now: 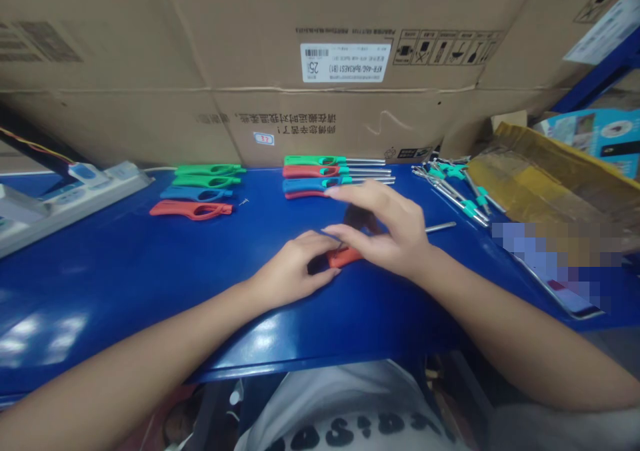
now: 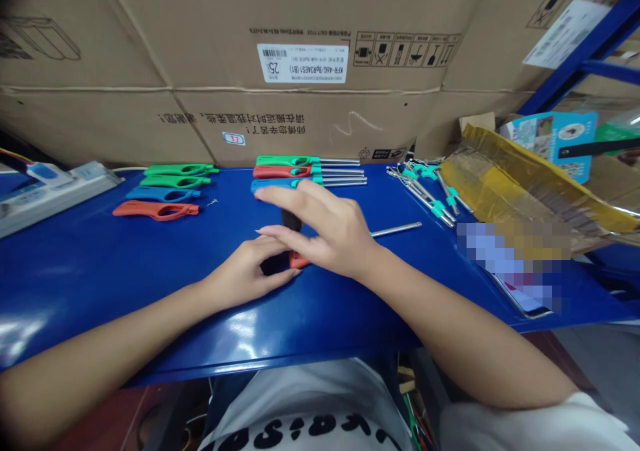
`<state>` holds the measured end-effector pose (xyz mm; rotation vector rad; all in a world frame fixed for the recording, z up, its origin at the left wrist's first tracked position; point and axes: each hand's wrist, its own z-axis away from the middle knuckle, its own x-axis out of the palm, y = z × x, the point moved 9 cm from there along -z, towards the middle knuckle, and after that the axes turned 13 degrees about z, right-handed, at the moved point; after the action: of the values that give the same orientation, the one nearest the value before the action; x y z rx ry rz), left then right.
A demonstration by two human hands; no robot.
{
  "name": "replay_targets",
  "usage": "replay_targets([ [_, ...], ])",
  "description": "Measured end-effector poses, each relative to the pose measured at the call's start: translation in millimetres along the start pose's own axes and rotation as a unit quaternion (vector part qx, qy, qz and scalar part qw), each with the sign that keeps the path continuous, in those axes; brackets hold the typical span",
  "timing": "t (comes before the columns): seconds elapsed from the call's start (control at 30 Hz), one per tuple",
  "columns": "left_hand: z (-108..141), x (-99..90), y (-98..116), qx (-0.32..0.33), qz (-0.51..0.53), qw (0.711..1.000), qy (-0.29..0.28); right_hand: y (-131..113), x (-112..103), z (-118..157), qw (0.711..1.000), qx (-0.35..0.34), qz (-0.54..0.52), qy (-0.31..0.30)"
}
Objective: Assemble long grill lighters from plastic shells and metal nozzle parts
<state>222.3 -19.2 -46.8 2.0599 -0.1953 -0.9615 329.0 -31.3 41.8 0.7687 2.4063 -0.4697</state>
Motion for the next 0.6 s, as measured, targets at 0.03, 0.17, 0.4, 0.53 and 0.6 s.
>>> replay_targets([
  [0.03,0.0,0.0,0.5,0.002,0.002,1.000,0.001,-2.0,-2.9,0.7,0.999,-0.017,0.029,0.014],
  [0.17,-0.8,0.5,1.6,-0.001,0.003,1.000,-0.005,-1.6,5.5,-2.6,0.998,-0.007,-0.027,-0.051],
  [0.4,-0.6,0.3,5.0,0.009,0.004,1.000,-0.008,0.8,-11.4,-6.0,0.998,-0.026,0.057,0.019],
  [0.53,-0.7,1.8,4.8,0.001,0.002,1.000,-0.012,4.9,-2.3,-7.7,0.998,-0.005,-0.028,-0.055],
  [0.6,-0.7,1.9,5.1,0.002,0.001,1.000,-0.012,7.8,-4.2,-8.3,0.998,0.018,-0.033,-0.046],
])
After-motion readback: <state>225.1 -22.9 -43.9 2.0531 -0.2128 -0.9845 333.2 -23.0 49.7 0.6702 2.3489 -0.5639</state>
